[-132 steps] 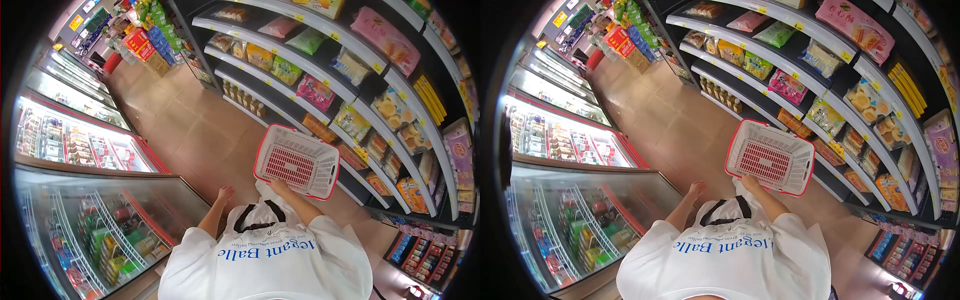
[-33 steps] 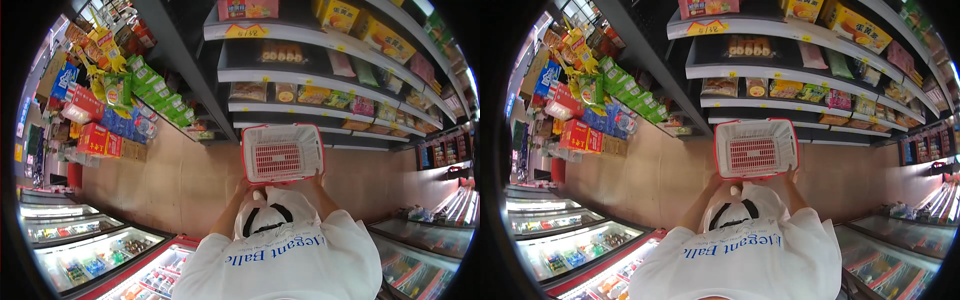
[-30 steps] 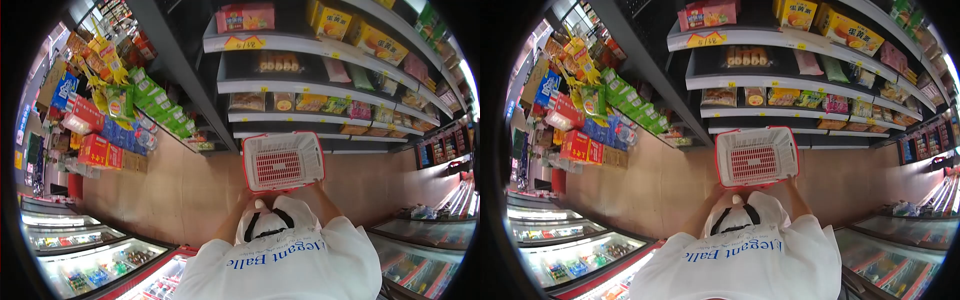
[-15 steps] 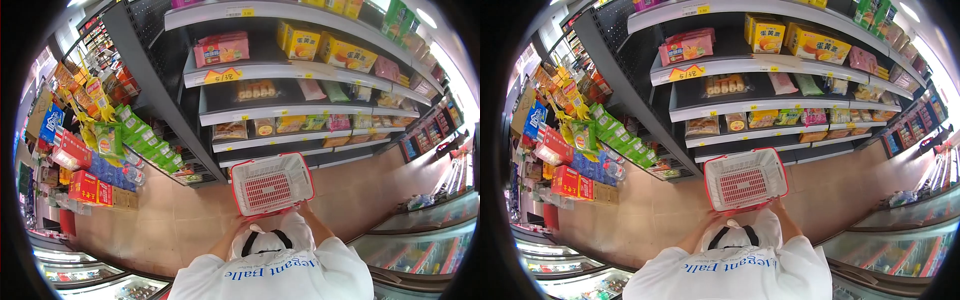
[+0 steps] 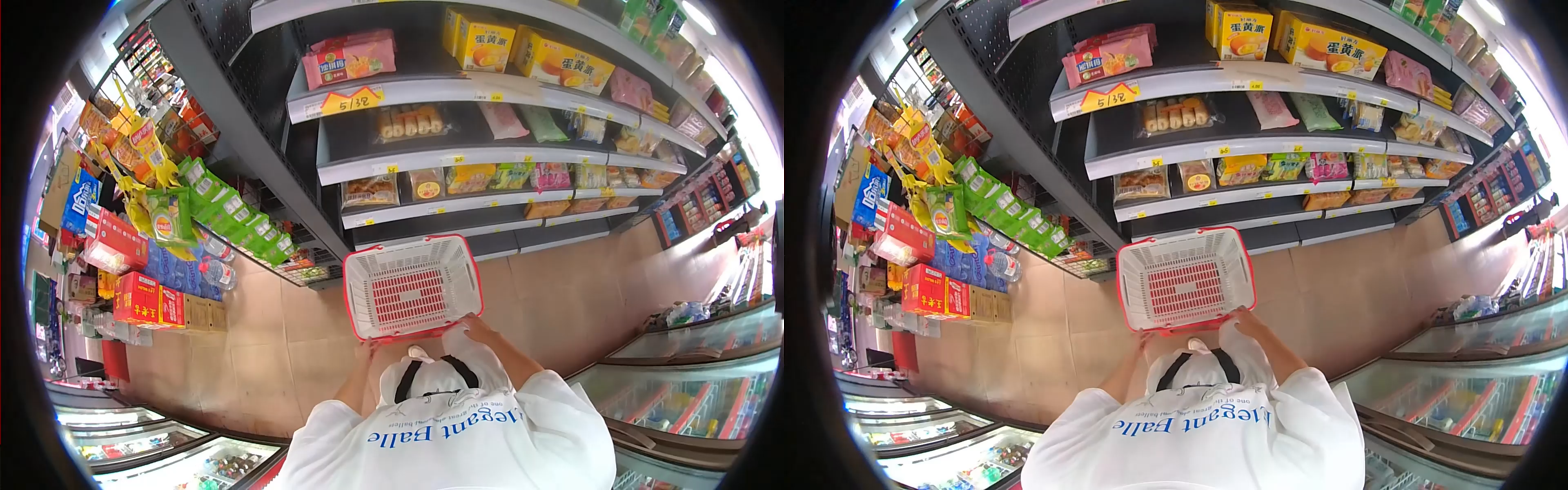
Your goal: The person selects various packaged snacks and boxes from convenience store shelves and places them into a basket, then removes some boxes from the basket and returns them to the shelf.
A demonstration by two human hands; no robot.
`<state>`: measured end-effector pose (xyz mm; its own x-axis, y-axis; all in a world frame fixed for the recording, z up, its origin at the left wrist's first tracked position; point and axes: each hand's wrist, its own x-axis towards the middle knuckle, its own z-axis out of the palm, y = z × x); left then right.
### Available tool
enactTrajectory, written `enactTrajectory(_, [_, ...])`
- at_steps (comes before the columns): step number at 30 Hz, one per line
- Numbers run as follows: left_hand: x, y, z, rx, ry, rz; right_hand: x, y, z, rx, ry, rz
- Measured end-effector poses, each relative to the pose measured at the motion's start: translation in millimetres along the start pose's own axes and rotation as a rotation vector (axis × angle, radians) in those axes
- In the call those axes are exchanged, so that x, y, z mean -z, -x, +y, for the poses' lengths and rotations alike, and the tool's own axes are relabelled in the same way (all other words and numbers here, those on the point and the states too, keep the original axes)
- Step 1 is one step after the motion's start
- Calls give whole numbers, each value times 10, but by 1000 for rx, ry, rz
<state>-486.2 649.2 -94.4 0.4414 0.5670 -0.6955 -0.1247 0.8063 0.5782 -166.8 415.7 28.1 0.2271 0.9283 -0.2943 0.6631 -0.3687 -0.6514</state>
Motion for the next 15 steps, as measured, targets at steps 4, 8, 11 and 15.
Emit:
enactTrajectory(4, [226, 225, 204, -21, 98, 222, -4, -55, -318, -42, -100, -142])
enactTrajectory(8, [426, 422, 450, -109, 147, 347, -66, -140, -414, -2, 66, -63])
enactTrajectory(11, [470, 475, 591, -126, 214, 520, -148, -263, -345, -17, 82, -11])
enactTrajectory(15, [524, 559, 797, -151, 151, 687, -113, -446, -367, -3, 148, -32])
